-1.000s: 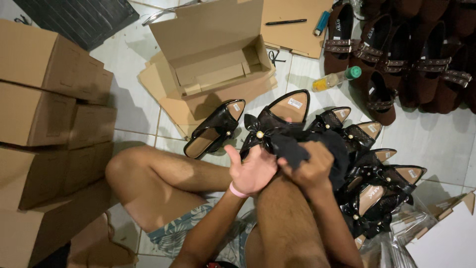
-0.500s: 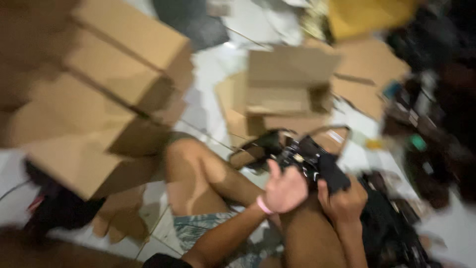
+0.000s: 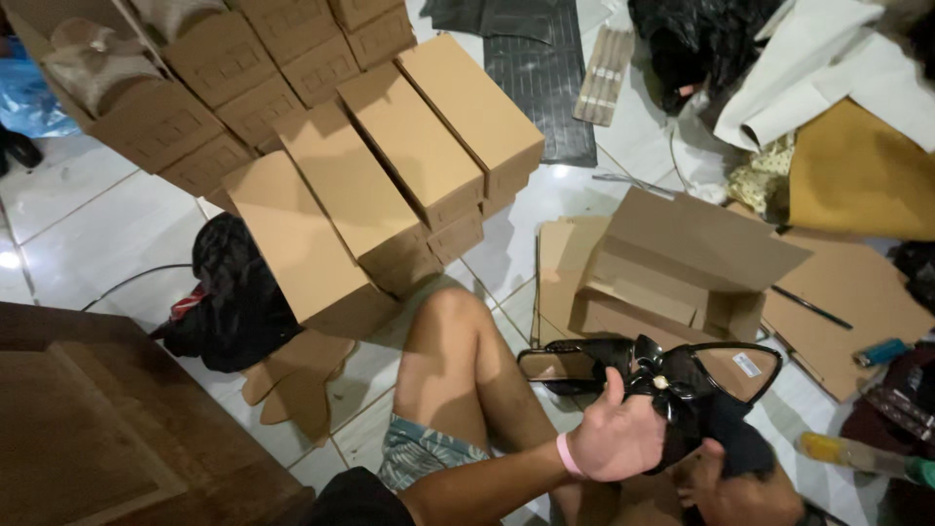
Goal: The person sits on the floor and wipes a pair of black high-heeled shoes with a dark cloth. They handle the shoes one at a time, wiping the upper and sole surfaces. Cardboard boxes and other shoes are visible nearby.
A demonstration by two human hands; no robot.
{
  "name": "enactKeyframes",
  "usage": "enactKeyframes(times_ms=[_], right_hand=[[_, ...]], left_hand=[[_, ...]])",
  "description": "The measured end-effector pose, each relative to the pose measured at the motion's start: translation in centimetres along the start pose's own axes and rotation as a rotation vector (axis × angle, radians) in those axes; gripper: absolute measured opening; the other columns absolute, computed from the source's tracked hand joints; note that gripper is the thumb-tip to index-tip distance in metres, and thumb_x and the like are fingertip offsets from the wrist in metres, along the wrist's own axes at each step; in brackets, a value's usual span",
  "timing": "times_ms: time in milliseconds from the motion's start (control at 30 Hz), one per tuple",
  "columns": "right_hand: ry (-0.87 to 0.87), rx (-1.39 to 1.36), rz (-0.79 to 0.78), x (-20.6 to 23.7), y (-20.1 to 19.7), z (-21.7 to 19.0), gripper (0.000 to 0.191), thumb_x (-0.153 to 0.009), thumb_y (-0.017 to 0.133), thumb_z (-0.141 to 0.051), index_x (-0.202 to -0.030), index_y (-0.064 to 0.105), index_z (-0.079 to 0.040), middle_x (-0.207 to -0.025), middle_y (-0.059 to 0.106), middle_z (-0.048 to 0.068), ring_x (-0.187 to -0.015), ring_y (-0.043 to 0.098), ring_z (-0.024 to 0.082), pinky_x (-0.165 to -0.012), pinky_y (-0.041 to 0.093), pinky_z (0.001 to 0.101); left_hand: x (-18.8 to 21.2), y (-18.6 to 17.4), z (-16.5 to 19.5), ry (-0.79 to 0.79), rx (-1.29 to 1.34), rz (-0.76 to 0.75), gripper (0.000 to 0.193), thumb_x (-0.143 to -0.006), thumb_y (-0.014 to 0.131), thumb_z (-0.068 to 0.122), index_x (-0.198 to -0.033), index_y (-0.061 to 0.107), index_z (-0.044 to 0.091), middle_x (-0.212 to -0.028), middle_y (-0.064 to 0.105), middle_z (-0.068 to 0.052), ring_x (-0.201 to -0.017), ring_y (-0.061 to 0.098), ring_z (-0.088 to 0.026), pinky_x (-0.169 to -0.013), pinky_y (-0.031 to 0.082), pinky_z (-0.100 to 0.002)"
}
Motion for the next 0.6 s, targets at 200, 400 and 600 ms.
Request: enactKeyframes(times_ms=[200,400,600], right_hand=[[0.067,0.100,0.040,-0.8,2.2,0.3,0.025,-0.106,0.051,-0.012,-0.123,0.060,0.005,-0.109,0.068,0.027,-0.090,0.069,0.041,-0.081,0.056,0.0457],[0.116,0.129,0.057,-0.9,3.5,-0.3,0.022,-0.103,0.056,-0.016,-0.115,0.063,0.001,-0.102,0.068,0.024,-0.085,0.068,0.041,-0.076,0.055,0.0463],[0.116,0.100,0.037,-2.3,4.2,-1.4,0.021,-0.099,0.061,-0.020,-0.106,0.067,-0.002,-0.095,0.068,0.022,-0.080,0.067,0.040,-0.071,0.054,0.0469]], left_hand=[[-0.4,1.9,0.8,-0.009,-0.062,0.058,0.076,-0.108,0.033,0.076,-0.127,0.060,0.007,-0.121,0.063,-0.005,-0.112,0.056,-0.020,-0.099,0.045,-0.033],[0.0,1.3,1.4,0.014,-0.070,0.011,0.077,-0.104,0.033,0.076,-0.123,0.062,0.007,-0.122,0.065,-0.004,-0.116,0.057,-0.019,-0.102,0.045,-0.033],[0.5,3.9,1.6,-0.009,0.149,-0.202,0.071,-0.111,0.026,0.065,-0.120,0.063,0.005,-0.124,0.065,-0.009,-0.120,0.057,-0.024,-0.105,0.044,-0.034]])
Point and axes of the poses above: each hand's wrist, its own x-axis away from the middle knuckle, its own y-axis out of the palm, z = x × y, the point moved 1 cm from there along -x, towards the middle knuckle
